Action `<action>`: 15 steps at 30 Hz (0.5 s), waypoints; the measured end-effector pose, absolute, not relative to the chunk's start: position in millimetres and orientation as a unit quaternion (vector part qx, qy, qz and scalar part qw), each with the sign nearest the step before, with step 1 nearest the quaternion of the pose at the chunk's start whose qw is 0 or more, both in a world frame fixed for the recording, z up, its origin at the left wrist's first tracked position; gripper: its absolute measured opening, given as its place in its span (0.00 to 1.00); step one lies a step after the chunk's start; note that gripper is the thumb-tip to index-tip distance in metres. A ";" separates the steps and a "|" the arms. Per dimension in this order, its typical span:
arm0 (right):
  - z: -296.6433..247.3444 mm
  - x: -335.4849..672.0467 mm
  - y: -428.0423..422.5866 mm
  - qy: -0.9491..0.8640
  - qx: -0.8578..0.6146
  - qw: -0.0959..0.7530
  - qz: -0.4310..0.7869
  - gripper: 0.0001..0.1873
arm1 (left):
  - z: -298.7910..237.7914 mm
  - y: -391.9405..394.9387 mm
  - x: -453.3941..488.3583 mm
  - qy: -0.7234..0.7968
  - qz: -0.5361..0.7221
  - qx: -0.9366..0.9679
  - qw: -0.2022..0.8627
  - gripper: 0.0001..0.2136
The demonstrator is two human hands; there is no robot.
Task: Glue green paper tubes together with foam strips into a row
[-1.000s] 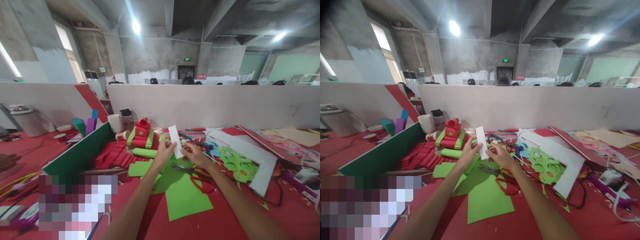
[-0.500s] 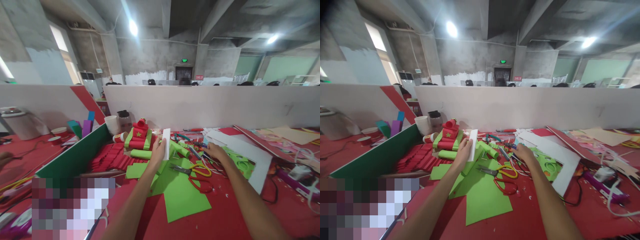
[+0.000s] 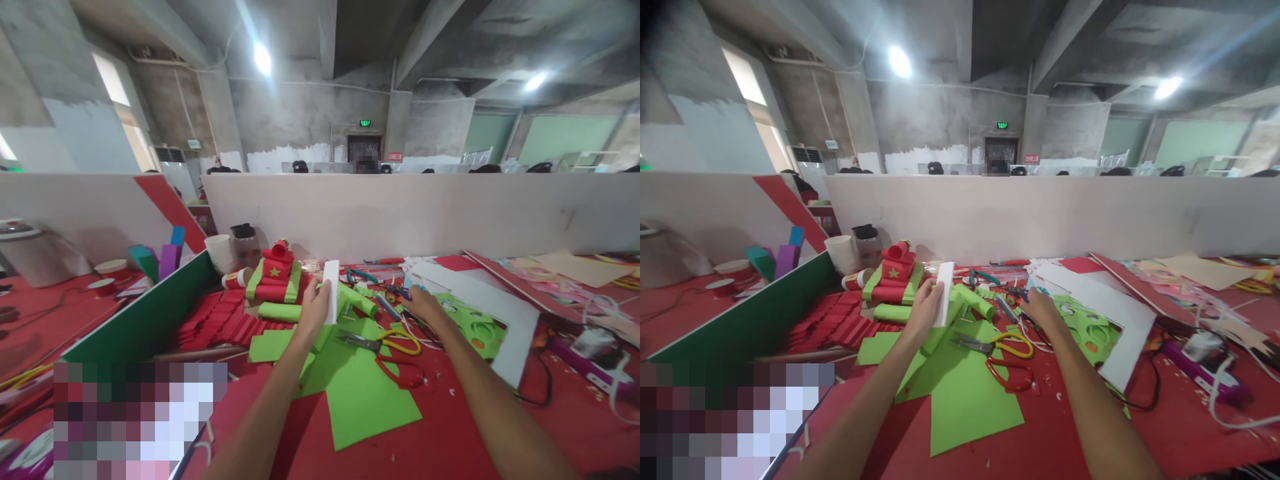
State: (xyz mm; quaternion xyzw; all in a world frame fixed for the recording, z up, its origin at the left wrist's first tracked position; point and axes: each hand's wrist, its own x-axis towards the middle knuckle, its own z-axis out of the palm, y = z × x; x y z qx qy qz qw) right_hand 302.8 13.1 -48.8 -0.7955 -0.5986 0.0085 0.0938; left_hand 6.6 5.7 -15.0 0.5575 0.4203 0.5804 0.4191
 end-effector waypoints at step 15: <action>-36.9 310.1 10.6 -0.585 -0.788 0.185 -0.046 0.07 | -14.9 3.9 9.0 0.405 0.586 0.550 0.436 0.08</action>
